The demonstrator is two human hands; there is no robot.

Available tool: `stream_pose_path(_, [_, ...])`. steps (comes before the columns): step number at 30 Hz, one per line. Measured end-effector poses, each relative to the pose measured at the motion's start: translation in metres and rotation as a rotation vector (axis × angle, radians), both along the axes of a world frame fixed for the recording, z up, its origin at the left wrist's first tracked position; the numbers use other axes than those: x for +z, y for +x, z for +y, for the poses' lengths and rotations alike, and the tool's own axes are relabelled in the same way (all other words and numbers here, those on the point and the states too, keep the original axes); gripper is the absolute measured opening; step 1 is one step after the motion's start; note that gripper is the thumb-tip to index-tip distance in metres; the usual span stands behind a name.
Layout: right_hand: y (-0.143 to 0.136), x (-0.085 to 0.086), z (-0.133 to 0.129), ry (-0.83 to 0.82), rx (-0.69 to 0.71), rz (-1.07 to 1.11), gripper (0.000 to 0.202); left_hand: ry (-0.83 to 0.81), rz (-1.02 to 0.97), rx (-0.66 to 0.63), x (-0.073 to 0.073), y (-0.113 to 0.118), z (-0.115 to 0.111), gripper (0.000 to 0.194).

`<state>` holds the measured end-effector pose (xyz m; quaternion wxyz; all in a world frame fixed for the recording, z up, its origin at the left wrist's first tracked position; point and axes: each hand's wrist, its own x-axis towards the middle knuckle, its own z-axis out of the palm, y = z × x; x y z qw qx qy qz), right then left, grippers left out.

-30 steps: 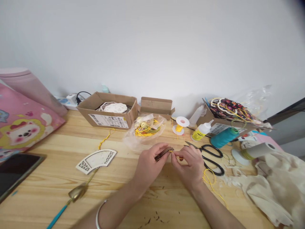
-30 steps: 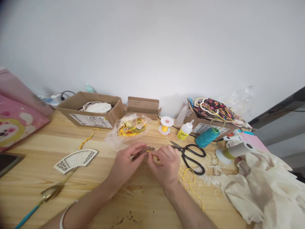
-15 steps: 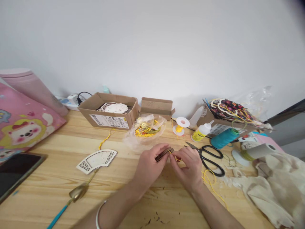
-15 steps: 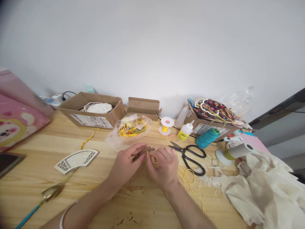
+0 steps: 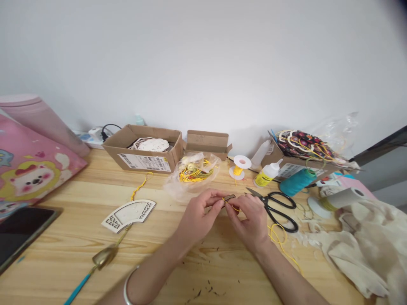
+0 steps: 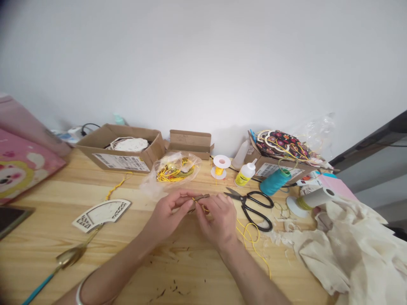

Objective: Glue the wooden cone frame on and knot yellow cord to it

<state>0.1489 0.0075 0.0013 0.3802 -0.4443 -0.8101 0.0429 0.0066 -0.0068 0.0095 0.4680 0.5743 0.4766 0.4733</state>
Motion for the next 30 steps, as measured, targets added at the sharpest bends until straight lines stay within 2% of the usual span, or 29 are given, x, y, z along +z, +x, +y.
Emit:
stream_pose_path(6, [0.001, -0.003, 0.002, -0.001, 0.032, 0.012, 0.01, -0.024, -0.01, 0.019, -0.001, -0.003, 0.003, 0.016])
stream_pose_path(11, [0.0, -0.006, 0.003, -0.055, 0.078, 0.055, 0.008, 0.063, 0.086, 0.064, -0.001, -0.005, 0.004, 0.014])
stream_pose_path(14, [-0.001, -0.007, 0.003, -0.145, 0.064, 0.169, 0.014, 0.188, 0.18, 0.145, 0.006, -0.007, 0.005, 0.013])
stream_pose_path(16, [-0.002, -0.006, 0.002, -0.231, 0.052, 0.236, 0.024, 0.281, 0.278, 0.189, 0.017, -0.008, 0.005, 0.012])
stream_pose_path(19, [-0.003, 0.005, 0.003, -0.341, 0.102, 0.267, 0.036, 0.376, 0.403, 0.17, 0.041, -0.011, 0.006, 0.014])
stream_pose_path(22, [-0.004, 0.026, 0.007, -0.412, 0.193, 0.266, 0.043, 0.455, 0.469, 0.104, 0.071, -0.012, 0.009, 0.015])
stream_pose_path(24, [-0.005, 0.042, 0.011, -0.465, 0.262, 0.26, 0.035, 0.497, 0.501, 0.071, 0.092, -0.009, 0.013, 0.015])
stream_pose_path(26, [-0.006, 0.056, 0.016, -0.534, 0.355, 0.261, 0.024, 0.519, 0.479, 0.053, 0.111, -0.002, 0.017, 0.013])
stream_pose_path(28, [-0.007, 0.066, 0.019, -0.615, 0.442, 0.304, 0.027, 0.529, 0.411, 0.048, 0.126, 0.006, 0.018, 0.01])
stream_pose_path(30, [-0.008, 0.072, 0.021, -0.69, 0.484, 0.387, 0.032, 0.523, 0.327, 0.063, 0.133, 0.011, 0.016, 0.009])
